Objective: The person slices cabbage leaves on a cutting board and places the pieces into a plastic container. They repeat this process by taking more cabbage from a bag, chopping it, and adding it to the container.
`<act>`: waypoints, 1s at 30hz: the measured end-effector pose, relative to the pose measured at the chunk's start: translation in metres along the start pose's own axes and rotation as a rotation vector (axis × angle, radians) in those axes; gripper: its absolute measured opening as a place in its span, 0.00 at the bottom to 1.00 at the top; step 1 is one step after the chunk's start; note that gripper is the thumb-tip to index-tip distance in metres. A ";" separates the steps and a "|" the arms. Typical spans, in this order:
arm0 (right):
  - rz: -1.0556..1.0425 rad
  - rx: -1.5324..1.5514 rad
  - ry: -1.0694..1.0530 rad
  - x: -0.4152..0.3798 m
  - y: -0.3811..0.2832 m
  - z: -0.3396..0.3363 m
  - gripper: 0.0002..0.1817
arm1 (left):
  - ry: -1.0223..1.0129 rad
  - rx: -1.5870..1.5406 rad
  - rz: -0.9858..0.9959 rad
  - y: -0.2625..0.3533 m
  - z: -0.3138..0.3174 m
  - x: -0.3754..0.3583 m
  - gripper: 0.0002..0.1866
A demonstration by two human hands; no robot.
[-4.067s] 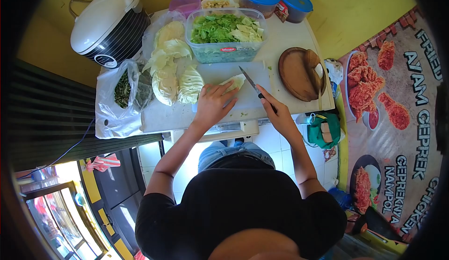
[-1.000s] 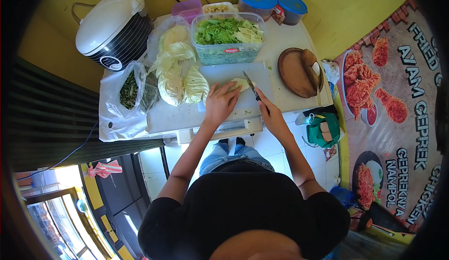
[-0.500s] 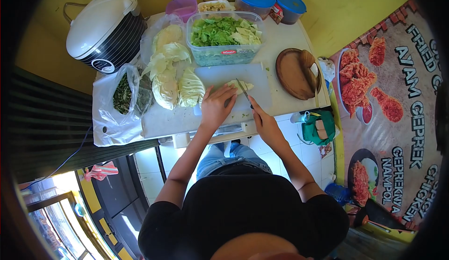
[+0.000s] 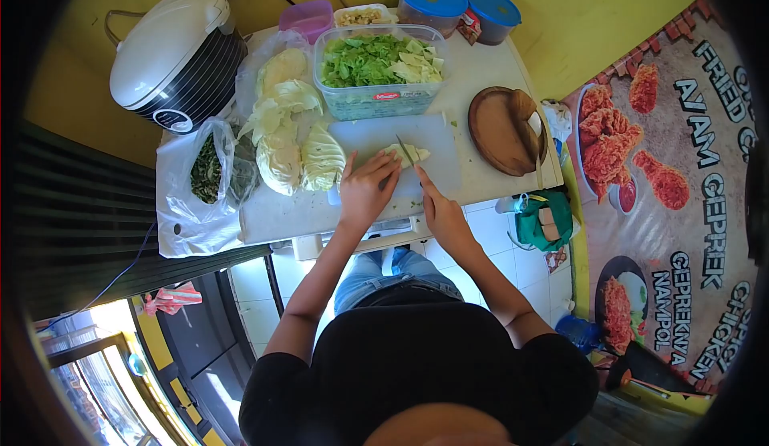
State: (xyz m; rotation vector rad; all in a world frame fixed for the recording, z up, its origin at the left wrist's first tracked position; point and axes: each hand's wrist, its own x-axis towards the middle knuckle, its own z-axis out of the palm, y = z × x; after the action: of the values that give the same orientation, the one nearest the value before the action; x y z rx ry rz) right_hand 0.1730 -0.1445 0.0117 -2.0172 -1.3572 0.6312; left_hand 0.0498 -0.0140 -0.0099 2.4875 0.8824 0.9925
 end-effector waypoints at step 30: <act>-0.032 0.246 -0.042 -0.006 0.004 -0.013 0.26 | 0.047 -0.047 0.025 -0.004 0.000 -0.003 0.09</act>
State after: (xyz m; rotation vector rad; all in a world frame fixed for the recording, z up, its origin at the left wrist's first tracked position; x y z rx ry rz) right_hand 0.1819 -0.1543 0.0180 -1.7921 -1.2660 0.7899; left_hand 0.0465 -0.0127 -0.0133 2.4508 0.8337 1.0711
